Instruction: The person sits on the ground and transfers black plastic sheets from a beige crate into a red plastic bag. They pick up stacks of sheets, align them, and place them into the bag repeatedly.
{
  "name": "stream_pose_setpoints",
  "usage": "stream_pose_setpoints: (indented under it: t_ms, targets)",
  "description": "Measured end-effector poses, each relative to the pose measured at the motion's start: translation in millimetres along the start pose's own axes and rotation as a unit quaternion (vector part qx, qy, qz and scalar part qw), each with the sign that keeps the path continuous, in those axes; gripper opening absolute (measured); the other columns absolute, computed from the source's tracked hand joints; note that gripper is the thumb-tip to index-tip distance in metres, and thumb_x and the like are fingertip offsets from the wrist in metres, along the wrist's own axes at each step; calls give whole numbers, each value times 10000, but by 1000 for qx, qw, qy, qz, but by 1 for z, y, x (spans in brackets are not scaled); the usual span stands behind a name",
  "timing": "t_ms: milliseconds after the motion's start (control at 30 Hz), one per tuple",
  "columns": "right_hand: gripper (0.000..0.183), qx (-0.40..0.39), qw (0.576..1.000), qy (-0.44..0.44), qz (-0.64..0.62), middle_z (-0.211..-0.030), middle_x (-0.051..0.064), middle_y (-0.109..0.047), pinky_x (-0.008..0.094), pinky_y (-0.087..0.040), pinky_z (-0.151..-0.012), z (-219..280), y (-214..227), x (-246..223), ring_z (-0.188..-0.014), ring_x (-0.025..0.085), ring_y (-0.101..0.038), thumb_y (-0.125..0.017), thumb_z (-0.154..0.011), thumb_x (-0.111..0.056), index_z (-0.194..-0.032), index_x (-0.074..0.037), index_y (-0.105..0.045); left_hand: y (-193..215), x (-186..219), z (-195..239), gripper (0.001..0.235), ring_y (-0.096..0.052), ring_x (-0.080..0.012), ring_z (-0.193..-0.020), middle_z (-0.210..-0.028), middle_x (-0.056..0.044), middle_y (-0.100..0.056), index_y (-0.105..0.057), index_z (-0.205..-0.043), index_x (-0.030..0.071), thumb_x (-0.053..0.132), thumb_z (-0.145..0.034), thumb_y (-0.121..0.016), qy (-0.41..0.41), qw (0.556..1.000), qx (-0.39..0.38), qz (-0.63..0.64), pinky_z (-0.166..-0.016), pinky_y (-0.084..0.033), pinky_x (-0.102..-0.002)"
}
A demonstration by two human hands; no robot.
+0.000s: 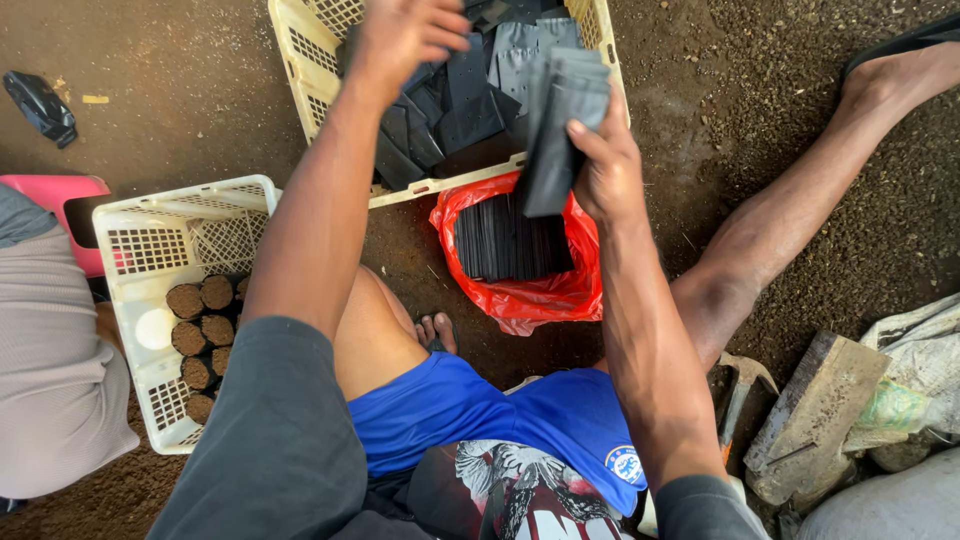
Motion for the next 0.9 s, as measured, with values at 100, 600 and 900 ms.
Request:
stream_pose_setpoints:
  t_ms: [100,600,900]
  targets:
    - [478,-37,993,-41,-108,-1237,216,-662,501,-552,-1044,35,8,-6,-1125,380,-695,-594,-977,-78,-1423,30,-457,77,-50,-3,514,-765,-246,-908,-1023,-140,-775,-738,-1101,11,476,-881,-749,126,923,312,-189,-793,-625,-405]
    - [474,41,987,-96,-120,-1290,192,-664,454,-521,-1095,61,40,34,-1173,294,-658,-608,-966,3,-1422,75,-499,42,-56,-9,524,-744,-268,-1070,-1175,-152,-763,-657,-1195,10,95,-720,-860,169,926,319,-110,-965,-569,-392]
    - [472,34,982,-60,-176,-1296,217,-655,509,-509,-1122,30,18,13,-1212,325,-647,-606,-959,-90,-1391,72,-504,-131,9,97,520,-641,-165,-1068,-1162,-67,-662,-578,-1396,55,58,-910,-762,-99,991,-82,39,-940,-551,-304]
Point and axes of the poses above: each hand's wrist, its own z-axis away from the middle knuckle, its own y-axis out of the back of the hand, x = y × z, the point moved 6 cm from there along -z, towards the middle knuckle
